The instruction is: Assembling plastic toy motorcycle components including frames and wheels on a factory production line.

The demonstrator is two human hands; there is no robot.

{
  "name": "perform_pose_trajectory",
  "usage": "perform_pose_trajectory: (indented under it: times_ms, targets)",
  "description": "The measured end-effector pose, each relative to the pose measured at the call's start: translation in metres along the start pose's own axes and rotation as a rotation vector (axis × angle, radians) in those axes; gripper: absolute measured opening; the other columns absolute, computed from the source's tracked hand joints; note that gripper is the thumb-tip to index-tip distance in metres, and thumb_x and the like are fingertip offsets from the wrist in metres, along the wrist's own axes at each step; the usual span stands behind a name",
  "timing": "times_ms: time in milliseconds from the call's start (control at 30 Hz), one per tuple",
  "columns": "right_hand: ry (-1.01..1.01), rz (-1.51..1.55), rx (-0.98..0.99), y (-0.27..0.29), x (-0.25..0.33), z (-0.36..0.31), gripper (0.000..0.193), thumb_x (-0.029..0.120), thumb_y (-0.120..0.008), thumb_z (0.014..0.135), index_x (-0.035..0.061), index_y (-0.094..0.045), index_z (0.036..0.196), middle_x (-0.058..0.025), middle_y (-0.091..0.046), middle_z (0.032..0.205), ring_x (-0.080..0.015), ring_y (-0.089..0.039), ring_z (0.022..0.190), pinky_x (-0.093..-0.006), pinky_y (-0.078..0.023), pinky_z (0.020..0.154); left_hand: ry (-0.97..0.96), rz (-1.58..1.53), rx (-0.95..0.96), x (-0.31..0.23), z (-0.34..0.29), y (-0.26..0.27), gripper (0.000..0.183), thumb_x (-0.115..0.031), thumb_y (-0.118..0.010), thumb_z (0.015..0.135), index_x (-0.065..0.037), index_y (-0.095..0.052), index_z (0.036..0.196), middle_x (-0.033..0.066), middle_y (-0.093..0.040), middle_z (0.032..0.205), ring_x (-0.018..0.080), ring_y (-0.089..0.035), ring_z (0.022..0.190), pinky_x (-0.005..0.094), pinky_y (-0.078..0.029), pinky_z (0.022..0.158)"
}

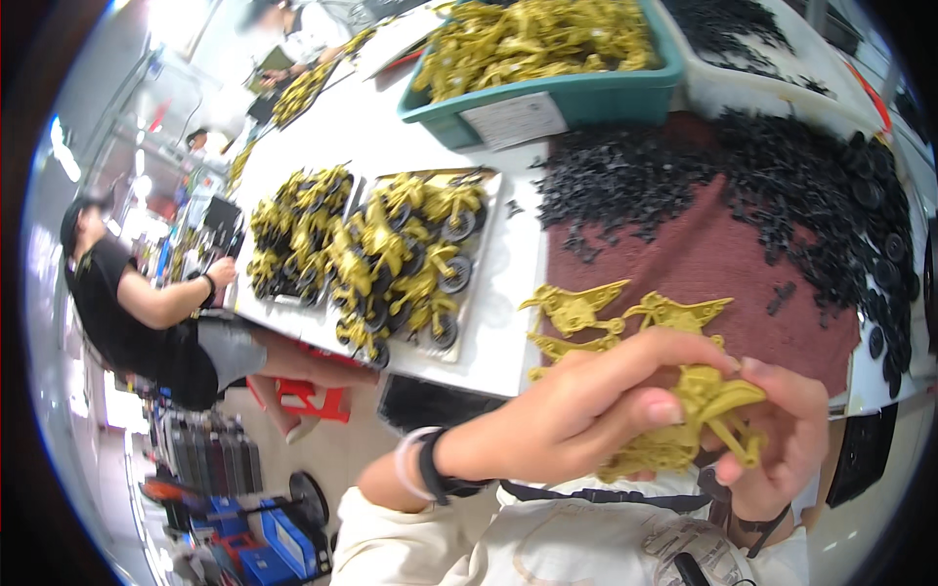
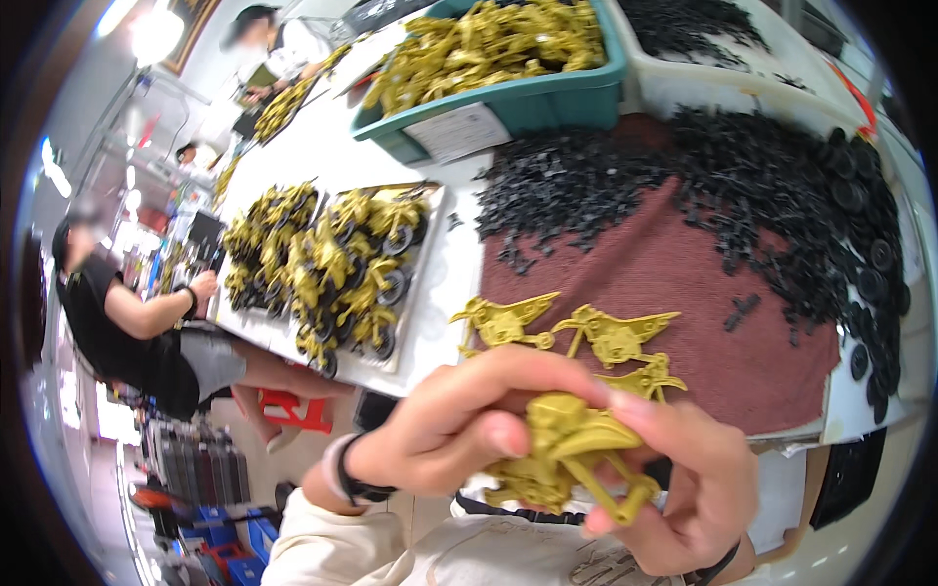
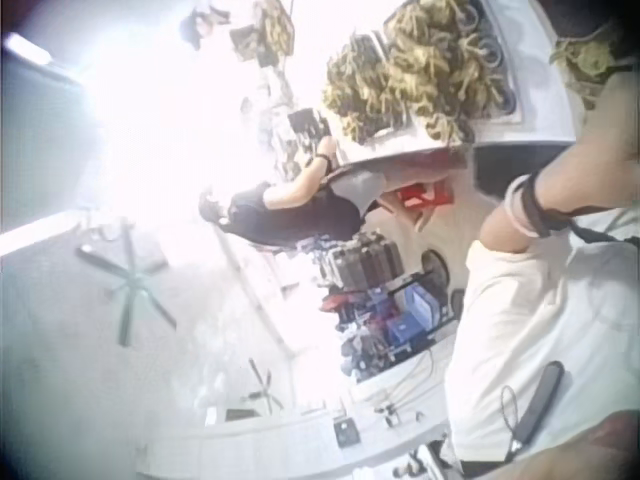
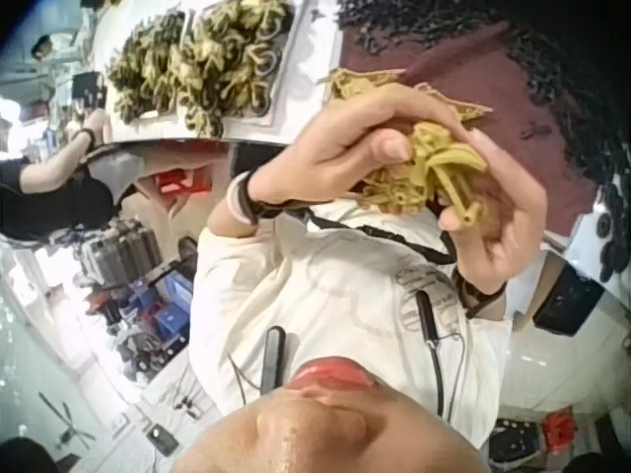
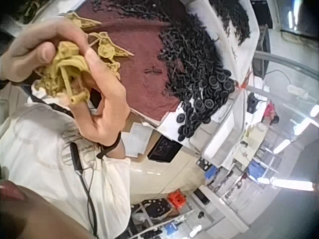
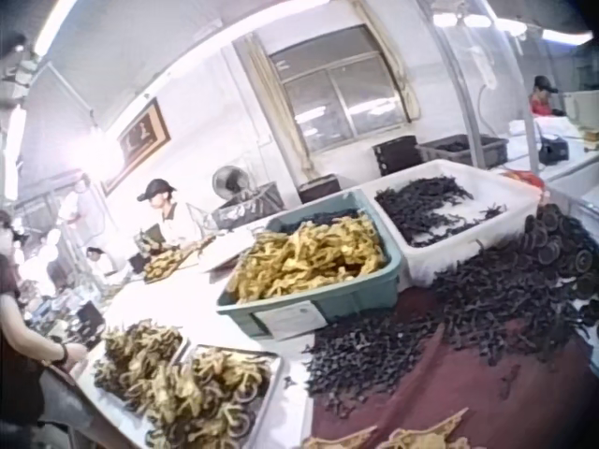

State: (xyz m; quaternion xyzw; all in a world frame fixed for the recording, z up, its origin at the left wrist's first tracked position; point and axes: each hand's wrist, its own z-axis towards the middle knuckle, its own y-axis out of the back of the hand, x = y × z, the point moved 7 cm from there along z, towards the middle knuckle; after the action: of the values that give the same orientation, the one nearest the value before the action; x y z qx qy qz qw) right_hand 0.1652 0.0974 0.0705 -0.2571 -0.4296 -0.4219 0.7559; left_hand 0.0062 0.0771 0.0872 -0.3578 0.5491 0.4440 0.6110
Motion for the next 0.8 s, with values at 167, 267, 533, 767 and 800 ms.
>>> perform_pose_trajectory:
  times_ms: [167, 267, 533, 767, 800]
  targets:
    - [0.253, -0.265, -0.041, 0.002, 0.013, -0.002, 0.044, 0.021, -0.077, 0.082, -0.0026, -0.055, 0.112, -0.0097, -0.063, 0.081, -0.0143, -0.058, 0.061, -0.0248, -0.042, 0.052, -0.036, 0.197, -0.208, 0.027, -0.007, -0.019, 0.05, -0.035, -0.042, 0.104, 0.005, -0.042, 0.135, 0.0143, -0.066, 0.102, 0.0181, -0.068, 0.088, 0.0301, -0.052, 0.076]
    - [0.354, -0.468, 0.026, -0.014, 0.024, 0.005, 0.027, 0.013, -0.078, 0.078, 0.0004, -0.062, 0.096, -0.0075, -0.063, 0.067, -0.0142, -0.059, 0.053, -0.0243, -0.041, 0.046, 0.014, 0.023, -0.151, 0.036, -0.008, -0.035, 0.069, -0.057, -0.053, 0.094, 0.001, -0.041, 0.13, 0.0118, -0.06, 0.085, 0.0224, -0.064, 0.075, 0.0321, -0.047, 0.065]
    - [0.271, -0.621, 0.196, -0.023, 0.018, -0.001, 0.019, 0.004, -0.075, 0.068, 0.0043, -0.061, 0.081, -0.0036, -0.061, 0.061, -0.0183, -0.056, 0.046, -0.0279, -0.042, 0.044, 0.31, -0.134, -0.005, 0.061, -0.022, -0.051, 0.046, -0.041, -0.062, 0.093, -0.001, -0.045, 0.111, 0.0121, -0.057, 0.085, 0.02, -0.057, 0.072, 0.0324, -0.045, 0.068]
    - [0.2, -0.594, 0.163, -0.006, 0.017, -0.015, 0.021, 0.0, -0.074, 0.064, 0.0039, -0.06, 0.079, -0.0048, -0.061, 0.064, -0.0174, -0.057, 0.048, -0.0266, -0.044, 0.045, 0.238, -0.028, -0.263, 0.047, -0.036, -0.022, 0.039, -0.035, -0.057, 0.093, 0.001, -0.052, 0.106, 0.0105, -0.059, 0.07, 0.0163, -0.055, 0.057, 0.0328, -0.044, 0.055]
    - [0.153, -0.544, 0.008, 0.022, 0.012, -0.025, 0.018, 0.001, -0.073, 0.069, 0.0031, -0.06, 0.081, -0.0047, -0.059, 0.065, -0.0152, -0.056, 0.049, -0.0255, -0.044, 0.045, 0.142, -0.117, -0.449, 0.053, -0.048, -0.001, 0.041, -0.039, -0.054, 0.094, 0.0, -0.055, 0.104, 0.0073, -0.056, 0.066, 0.0133, -0.05, 0.049, 0.0279, -0.041, 0.048]
